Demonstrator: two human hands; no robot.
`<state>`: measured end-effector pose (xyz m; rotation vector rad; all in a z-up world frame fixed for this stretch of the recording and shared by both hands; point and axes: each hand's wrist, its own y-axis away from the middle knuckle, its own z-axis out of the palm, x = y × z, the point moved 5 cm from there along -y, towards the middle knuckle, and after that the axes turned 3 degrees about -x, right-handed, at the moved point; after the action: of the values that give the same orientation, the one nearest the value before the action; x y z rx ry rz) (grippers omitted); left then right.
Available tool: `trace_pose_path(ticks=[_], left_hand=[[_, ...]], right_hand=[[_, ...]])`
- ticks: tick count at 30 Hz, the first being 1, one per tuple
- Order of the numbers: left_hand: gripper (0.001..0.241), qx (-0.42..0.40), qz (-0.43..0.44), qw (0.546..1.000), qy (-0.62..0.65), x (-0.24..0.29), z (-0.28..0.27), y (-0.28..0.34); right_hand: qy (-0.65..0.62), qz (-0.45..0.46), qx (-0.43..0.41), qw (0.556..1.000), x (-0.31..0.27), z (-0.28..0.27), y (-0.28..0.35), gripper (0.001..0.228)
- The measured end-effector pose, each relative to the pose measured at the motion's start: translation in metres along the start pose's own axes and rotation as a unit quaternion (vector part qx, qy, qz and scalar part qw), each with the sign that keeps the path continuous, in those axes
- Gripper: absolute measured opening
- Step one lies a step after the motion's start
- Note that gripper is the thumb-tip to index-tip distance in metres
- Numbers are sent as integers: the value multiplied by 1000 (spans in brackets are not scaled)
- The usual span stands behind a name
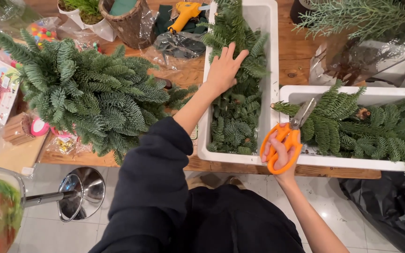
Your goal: The person trims artificial pine branches using orange-handled shears and arranges them into a small tree shape on a wooden table. They repeatedly cut branches from a white bin and insert them into the tree structure, adjusting the foliage by hand.
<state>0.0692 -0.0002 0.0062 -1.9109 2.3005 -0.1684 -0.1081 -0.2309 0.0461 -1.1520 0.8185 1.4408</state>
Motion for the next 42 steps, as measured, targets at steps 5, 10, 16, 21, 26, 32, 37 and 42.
trace_pose_path(ticks=[5, 10, 16, 21, 26, 32, 37, 42], left_hand=[[117, -107, -21, 992, -61, 26, -24, 17], [74, 9, 107, 994, -25, 88, -15, 51], [102, -368, 242, 898, 10, 126, 89, 121], [64, -219, 225, 949, -45, 105, 102, 94], [47, -236, 120, 925, 274, 51, 40, 57], [34, -181, -77, 718, 667, 16, -37, 59], [40, -149, -142, 721, 662, 7, -8, 68], [24, 4, -24, 983, 183, 41, -18, 76]], right_hand=[[-21, -29, -14, 999, 22, -12, -4, 30], [-25, -45, -7, 999, 24, -13, -5, 32], [-31, -47, -12, 998, 30, -15, -6, 33], [-22, -43, -9, 999, 21, -11, -5, 33], [-24, -42, -5, 999, 26, -16, -6, 32], [-30, -45, -9, 999, 31, -18, -6, 32], [-25, -51, -13, 998, 31, -17, -6, 32], [-16, -61, -10, 998, 29, -15, -5, 29]])
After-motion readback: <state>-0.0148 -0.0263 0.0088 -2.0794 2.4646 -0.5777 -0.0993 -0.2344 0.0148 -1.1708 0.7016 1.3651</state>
